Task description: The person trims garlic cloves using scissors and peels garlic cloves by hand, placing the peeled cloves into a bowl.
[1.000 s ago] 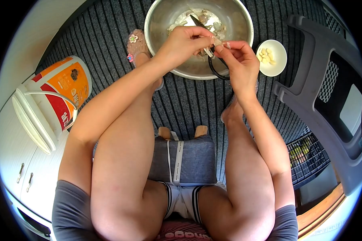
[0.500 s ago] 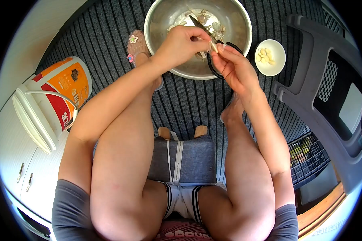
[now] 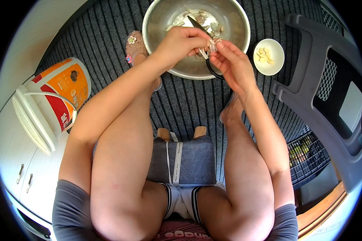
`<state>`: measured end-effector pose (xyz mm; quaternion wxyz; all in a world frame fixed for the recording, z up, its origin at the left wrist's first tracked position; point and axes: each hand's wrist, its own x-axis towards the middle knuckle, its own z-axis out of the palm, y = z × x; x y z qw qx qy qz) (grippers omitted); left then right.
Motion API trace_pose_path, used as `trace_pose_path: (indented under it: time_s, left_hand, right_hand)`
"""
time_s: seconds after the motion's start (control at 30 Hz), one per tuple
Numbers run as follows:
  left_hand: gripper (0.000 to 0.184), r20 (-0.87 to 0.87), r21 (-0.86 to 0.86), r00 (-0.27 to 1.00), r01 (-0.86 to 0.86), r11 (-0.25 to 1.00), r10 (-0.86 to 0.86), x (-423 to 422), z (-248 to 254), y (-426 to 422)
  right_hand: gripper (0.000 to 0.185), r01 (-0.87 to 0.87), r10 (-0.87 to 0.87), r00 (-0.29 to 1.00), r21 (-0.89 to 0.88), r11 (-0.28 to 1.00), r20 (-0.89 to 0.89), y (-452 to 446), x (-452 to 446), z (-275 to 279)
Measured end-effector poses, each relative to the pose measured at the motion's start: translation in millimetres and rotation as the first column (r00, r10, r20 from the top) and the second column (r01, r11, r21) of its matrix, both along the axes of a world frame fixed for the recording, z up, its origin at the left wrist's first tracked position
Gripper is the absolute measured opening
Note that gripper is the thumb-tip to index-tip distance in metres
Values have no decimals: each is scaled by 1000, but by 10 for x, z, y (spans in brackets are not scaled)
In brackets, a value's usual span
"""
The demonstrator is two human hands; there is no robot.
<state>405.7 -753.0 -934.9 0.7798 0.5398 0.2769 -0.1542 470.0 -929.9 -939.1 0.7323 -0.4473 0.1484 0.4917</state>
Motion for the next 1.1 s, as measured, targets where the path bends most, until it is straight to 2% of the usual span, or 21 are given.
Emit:
trace_pose_path:
  time_s: [0.07,0.17,0.27,0.3,0.33,0.37,0.4,0.43,0.53,0.67,0.77,0.87,0.97,1.07,1.1]
  left_hand:
    - [17,-24,-129,997,-73,989,71,2,-12,-19]
    - [18,-147,-332,976,-200,922,159,-21,6,-66]
    - [20,-127,-119,992,-31,992,16,-108,-200,94]
    - [20,-77,95,995,78,992,-71,-106,-200,85]
    - [20,-45,309,985,172,935,-166,-107,-199,75]
    - [20,-36,509,965,243,826,-262,-121,-198,62]
    - [20,-18,521,955,262,813,-296,-100,-154,39]
    - [21,-2,533,944,281,798,-330,-60,-119,20]
    - [20,55,633,917,274,724,-396,-45,-31,-6]
    - [18,208,780,847,157,605,-489,-58,-74,-30]
    - [17,86,707,888,265,656,-451,-20,77,-12]
    - [16,149,602,921,204,772,-360,-50,-7,-7]
    - [16,161,413,959,147,899,-231,-78,-172,1]
    - [17,19,246,994,97,964,-105,-69,-6,-39]
    - [17,58,290,993,81,954,-103,-72,-23,-43]
  right_hand:
    - [23,65,-61,996,57,996,-61,-11,-40,-43]
    - [22,221,-221,975,39,974,-17,26,-63,-40]
    - [22,305,-297,943,-33,952,150,-56,64,-117]
    - [24,238,-181,937,-167,957,298,-46,52,-74]
    - [25,135,-27,916,-243,961,399,-35,17,-60]
    - [26,37,134,867,-329,944,481,-22,-36,-53]
    - [28,-50,295,789,-422,905,539,-4,-93,-46]
    - [25,-8,315,704,-437,900,637,32,-143,-45]
    - [19,64,324,676,-491,869,662,75,-132,-3]
    - [21,23,464,584,-586,810,666,50,-115,36]
    - [20,9,430,595,-540,842,679,48,-134,25]
    - [17,-1,276,708,-389,921,650,40,-146,-4]
    - [17,14,131,828,-255,967,544,56,-140,8]
    - [22,29,96,912,-296,955,399,81,-112,48]
    - [24,13,172,854,-352,936,490,68,-111,23]
